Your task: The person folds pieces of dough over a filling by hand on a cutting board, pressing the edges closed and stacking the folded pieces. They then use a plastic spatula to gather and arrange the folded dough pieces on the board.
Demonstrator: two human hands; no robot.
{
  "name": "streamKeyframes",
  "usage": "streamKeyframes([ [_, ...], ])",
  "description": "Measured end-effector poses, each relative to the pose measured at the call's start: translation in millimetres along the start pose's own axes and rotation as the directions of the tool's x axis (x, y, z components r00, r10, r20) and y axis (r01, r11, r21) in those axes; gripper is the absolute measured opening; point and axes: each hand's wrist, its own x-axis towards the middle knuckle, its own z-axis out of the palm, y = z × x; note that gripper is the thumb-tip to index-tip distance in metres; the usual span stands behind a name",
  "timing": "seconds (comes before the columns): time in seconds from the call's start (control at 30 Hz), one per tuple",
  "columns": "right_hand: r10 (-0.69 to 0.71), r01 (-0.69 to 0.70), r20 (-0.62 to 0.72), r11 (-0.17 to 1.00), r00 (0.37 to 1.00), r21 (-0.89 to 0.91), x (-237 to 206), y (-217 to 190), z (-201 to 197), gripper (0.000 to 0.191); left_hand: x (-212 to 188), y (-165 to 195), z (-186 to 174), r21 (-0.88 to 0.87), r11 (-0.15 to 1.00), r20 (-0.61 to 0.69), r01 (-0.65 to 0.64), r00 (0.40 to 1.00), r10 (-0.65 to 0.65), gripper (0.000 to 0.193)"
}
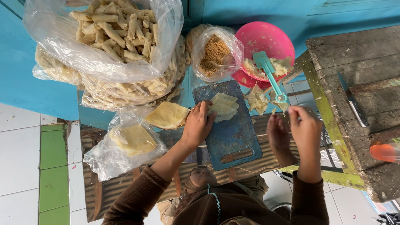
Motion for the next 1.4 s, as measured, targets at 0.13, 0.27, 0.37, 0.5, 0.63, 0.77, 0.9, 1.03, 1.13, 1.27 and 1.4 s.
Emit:
streamKeyframes([
  [0.13,0.071,-0.086,0.258,0.995,0.964,0.045,13,22,27,0.035,-1,0,-1,0.008,1.000,0.035,0.024,0.999,-0.025,0.030],
  [0.27,-0.162,0.164,0.321,0.986,0.933,0.022,11,25,41,0.060,0,-1,0,0.018,0.999,0.005,-0.032,0.999,0.032,0.028],
  [0.37,-0.119,0.133,0.284,0.991,0.951,-0.031,12,13,45,0.060,1,-3,0,0.019,0.998,-0.001,-0.052,0.999,0.052,0.028],
  [0.5,-0.340,0.325,0.174,0.939,0.924,0.109,19,-12,57,0.062,1,-3,-1,0.029,0.999,0.013,-0.038,0.999,0.037,0.028],
  [0.63,-0.284,0.273,0.169,0.958,0.944,0.090,18,-22,59,0.043,2,-1,-1,0.019,0.999,0.015,-0.037,0.999,0.036,0.028],
  [0.77,-0.251,0.239,0.110,0.964,0.962,0.116,16,-23,59,0.033,3,0,-2,-0.037,0.999,-0.018,-0.019,1.000,0.019,0.027],
  [0.9,-0.291,0.284,0.042,0.952,0.956,0.116,15,-28,57,0.027,1,2,-1,-0.046,0.999,-0.038,-0.012,0.999,0.011,0.029],
  [1.03,-0.388,0.389,-0.064,0.921,0.919,0.007,12,-38,48,0.028,-1,6,-1,-0.030,1.000,-0.078,-0.006,0.997,0.003,0.030],
  [1.13,-0.437,0.440,-0.080,0.898,0.896,0.010,7,-50,45,0.020,-1,11,-3,0.068,0.988,-0.050,-0.135,0.989,0.139,0.032],
  [1.27,-0.404,0.380,0.047,0.889,0.913,0.255,9,-68,55,0.016,-11,26,-5,0.090,0.879,0.119,-0.469,0.881,0.458,0.041],
  [1.4,-0.437,0.410,0.042,0.868,0.898,0.279,27,-74,69,0.017,-30,44,-5,-0.131,0.800,0.248,-0.585,0.762,0.598,0.043],
])
